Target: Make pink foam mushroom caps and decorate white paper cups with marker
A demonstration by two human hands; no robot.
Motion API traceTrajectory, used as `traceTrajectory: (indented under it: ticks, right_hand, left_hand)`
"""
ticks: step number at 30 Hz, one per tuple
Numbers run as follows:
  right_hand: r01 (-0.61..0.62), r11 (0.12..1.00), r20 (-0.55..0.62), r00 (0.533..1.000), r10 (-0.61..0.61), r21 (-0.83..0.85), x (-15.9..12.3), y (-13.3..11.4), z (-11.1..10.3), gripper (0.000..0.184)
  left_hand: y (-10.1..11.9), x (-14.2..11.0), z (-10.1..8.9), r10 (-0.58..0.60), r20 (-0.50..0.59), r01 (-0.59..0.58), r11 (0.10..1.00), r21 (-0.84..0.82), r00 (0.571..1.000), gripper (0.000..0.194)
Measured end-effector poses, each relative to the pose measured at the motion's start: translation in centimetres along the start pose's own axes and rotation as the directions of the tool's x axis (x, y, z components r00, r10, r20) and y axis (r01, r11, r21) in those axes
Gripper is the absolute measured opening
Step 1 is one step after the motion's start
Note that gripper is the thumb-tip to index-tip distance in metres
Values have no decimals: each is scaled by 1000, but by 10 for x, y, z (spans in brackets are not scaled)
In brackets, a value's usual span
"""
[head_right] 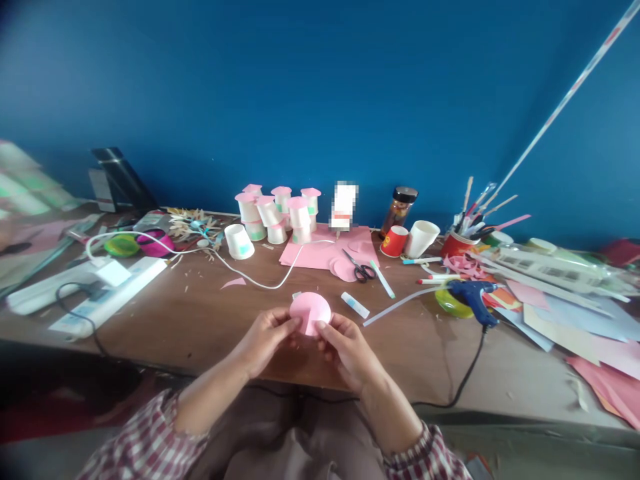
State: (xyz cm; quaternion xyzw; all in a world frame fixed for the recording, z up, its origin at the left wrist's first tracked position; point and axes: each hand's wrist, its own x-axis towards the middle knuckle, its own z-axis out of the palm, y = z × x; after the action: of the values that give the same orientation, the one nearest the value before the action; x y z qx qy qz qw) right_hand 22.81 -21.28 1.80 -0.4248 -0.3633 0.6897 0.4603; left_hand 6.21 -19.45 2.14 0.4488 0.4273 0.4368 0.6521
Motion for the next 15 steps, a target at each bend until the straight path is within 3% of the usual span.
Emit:
traceTrajectory:
  ticks: [3, 8, 15]
  right_hand:
    - [33, 998, -42, 999, -31, 51, -1, 6, 9, 25]
    - [178, 983, -129, 975, -181, -35, 2, 14, 17, 27]
    - [155, 978, -195, 964, -181, -140, 3, 9, 16, 32]
  left_hand:
    - [-5, -2, 5, 12, -49, -14, 999, -41, 999, 26]
    - [-7, -7, 13, -93, -112, 75, 984, -161, 989, 27]
    - [-2, -8, 13, -223, -92, 180, 923, -341, 970, 24]
